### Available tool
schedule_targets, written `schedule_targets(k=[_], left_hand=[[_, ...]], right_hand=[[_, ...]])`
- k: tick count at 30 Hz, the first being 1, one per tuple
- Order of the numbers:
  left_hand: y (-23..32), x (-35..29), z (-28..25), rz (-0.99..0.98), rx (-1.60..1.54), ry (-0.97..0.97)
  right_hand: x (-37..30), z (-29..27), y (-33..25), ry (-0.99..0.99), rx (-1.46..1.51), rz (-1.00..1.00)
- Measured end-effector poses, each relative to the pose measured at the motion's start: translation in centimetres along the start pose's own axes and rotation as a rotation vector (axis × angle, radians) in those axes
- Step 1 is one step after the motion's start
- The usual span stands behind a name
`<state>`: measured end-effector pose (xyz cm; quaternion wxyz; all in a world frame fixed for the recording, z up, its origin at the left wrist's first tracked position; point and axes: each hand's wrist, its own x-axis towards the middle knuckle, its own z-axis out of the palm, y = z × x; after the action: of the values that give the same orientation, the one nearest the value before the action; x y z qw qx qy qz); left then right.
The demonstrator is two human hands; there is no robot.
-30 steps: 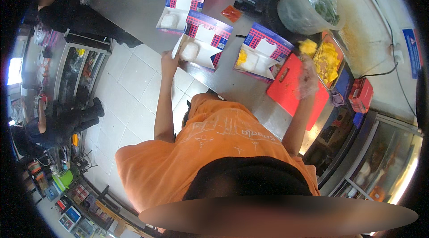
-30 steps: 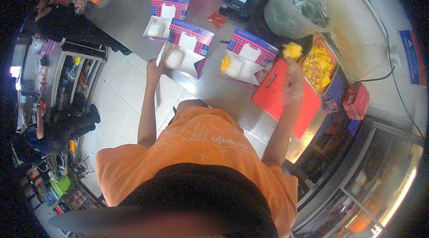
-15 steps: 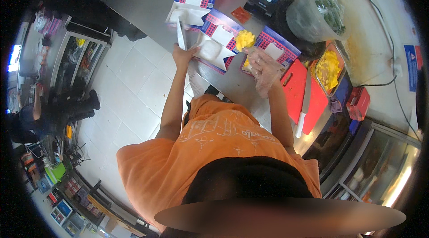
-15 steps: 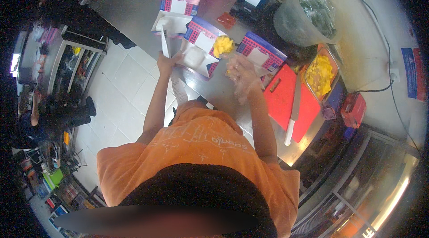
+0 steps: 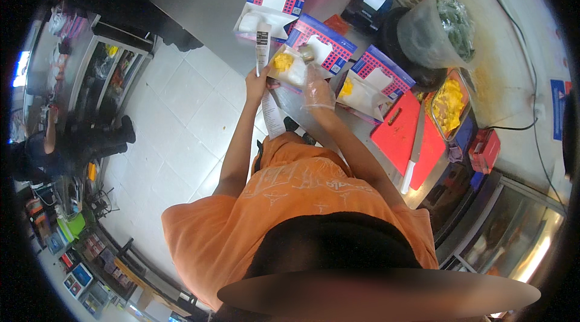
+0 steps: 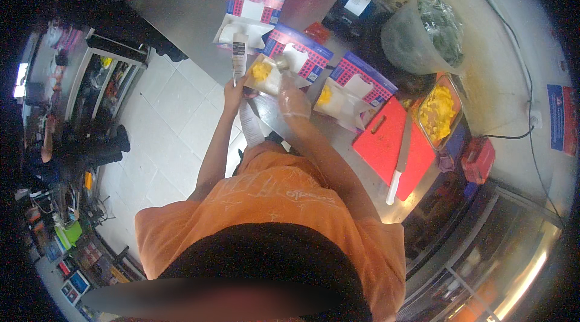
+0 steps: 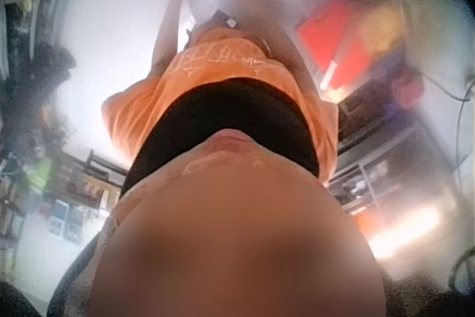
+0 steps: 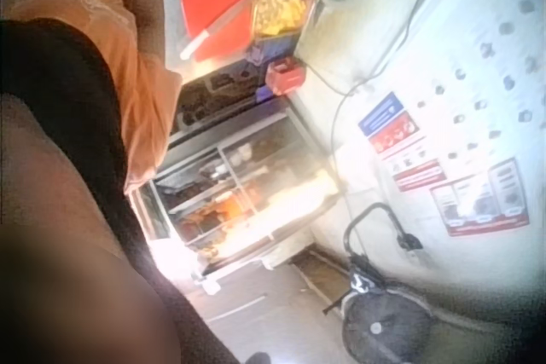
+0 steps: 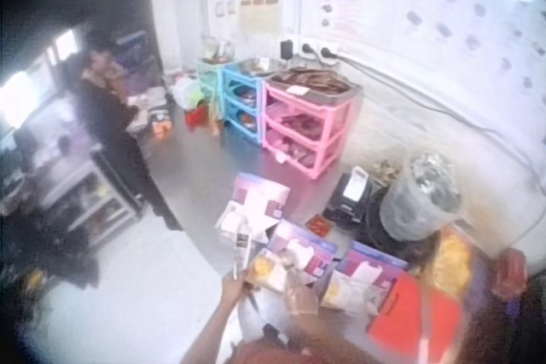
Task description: The person assembles food orders by reading printed receipts, retrieving fried chicken from a heated display, and placing items into paper bags and boxes. They also add condiment packets and white round items from a cooler, then hand completed orders to a coworker.
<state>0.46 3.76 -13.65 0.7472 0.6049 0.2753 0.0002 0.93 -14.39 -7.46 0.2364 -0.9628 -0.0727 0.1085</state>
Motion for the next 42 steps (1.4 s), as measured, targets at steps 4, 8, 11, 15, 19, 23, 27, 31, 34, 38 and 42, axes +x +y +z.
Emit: schedule_targets(k=[4,8,11,15,19,23,27,31,34,38,42], left_hand=[[-0.4,-0.4,0.5,-0.004,-0.093,-0.049],[-0.3,-1.2,1.6,0.004,-0.162,-0.003],[-0.7,-1.3,1.5,0.026,-0.080,0.004],[-0.9,-0.7,-0.2,-0.064,0.062,-0.034],[1.5,-0.9,-2.4,0.059,0.301,-0.068],[6.9,-1.2,-1.7,-0.046,-0.117,-0.230],[12.1,-1.7,2.4,-0.008,-0.152,-0.491],[14.5,-0.8,11.8,-0.119,-0.243,-0.971],[13.5,-2.5,18.4,-0.179,-0.305,-1.224],[10.6,-8.9,25.9,-0.162,-0.150,-1.377],[6.5,-17.4,31.7,-0.351,-0.163,-1.321]], right_hand=[[0.4,0.6,0.2,-0.021,0.046,-0.003],[1.1,2.8,0.6,0.120,0.182,-0.196],[1.3,3.3,2.0,0.291,0.404,-0.272],[-0.8,0.3,6.7,0.014,0.954,0.027],[-5.0,-8.0,16.2,0.453,0.659,0.067],[-8.3,-17.8,27.3,1.065,1.340,0.213],[-10.7,-21.3,34.4,1.209,0.815,0.567],[-12.9,-19.9,36.2,0.702,-0.147,0.884],[-17.3,-19.9,36.5,0.662,-0.176,0.828],[-30.8,-22.3,37.7,0.757,-0.089,0.934],[-48.7,-24.1,39.2,1.157,-0.028,1.166]])
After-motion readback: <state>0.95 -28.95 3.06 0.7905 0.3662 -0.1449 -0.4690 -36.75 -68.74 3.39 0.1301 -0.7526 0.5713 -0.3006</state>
